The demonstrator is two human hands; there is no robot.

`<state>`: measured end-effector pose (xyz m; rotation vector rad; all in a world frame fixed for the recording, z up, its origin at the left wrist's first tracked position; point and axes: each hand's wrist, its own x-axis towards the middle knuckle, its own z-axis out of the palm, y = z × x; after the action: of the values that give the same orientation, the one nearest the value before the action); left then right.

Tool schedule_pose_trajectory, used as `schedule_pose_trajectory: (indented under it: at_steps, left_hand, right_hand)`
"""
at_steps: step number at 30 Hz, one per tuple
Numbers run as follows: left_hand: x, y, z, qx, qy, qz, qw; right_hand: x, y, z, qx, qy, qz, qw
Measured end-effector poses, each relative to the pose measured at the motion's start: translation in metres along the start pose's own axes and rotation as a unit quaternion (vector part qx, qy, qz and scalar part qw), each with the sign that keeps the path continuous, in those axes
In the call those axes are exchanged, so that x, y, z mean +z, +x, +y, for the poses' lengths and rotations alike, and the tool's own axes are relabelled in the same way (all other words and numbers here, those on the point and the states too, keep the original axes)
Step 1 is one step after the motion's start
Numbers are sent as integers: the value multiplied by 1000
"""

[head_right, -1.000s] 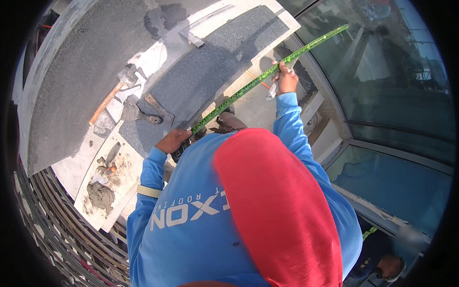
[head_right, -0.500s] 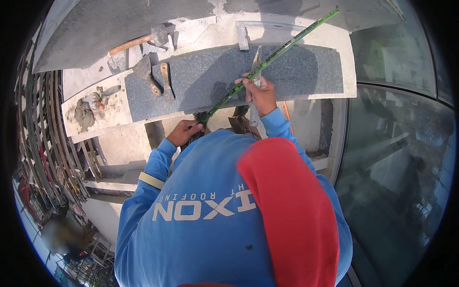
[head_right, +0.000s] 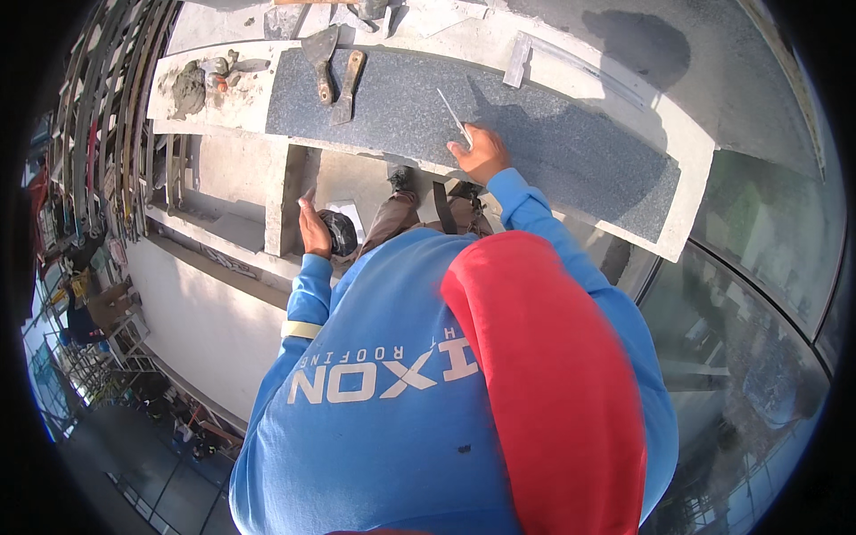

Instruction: The person measures a dark gray tile with a tape measure and square ruler, then marks it with a pencil. They repeat the process on another tile, adjusting the tools and marking lines for cutting.

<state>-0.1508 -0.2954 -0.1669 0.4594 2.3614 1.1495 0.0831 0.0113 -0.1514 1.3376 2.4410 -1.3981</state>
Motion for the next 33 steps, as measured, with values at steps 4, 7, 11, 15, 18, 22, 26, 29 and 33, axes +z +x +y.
schedule_pose_trajectory:
  at_steps: [4,7,11,15,18,22,26,29,33]
  left_hand:
    - [-17,31,17,62,93,9,994]
    - [-25,86,43,82,229,-66,968]
    - [-26,156,78,45,439,-149,885]
    - [-4,207,99,72,503,-196,839]
    - [20,236,91,128,578,-229,773]
    - [27,271,71,208,515,-234,798]
    - [20,297,71,310,486,-129,807]
    - [23,294,81,354,302,40,884]
    - [34,231,84,316,110,-1,942]
  right_hand:
    - [-41,56,39,-26,-116,231,966]
    - [-65,107,71,71,-148,256,953]
    - [-75,146,102,41,-109,237,964]
    - [-71,166,134,47,-16,172,984]
    - [-65,182,142,24,54,171,984]
    - [-72,169,127,142,135,179,964]
    - [-81,90,76,-3,61,230,971]
    - [-70,2,8,79,151,239,956]
    - [-47,-94,-104,128,116,240,955]
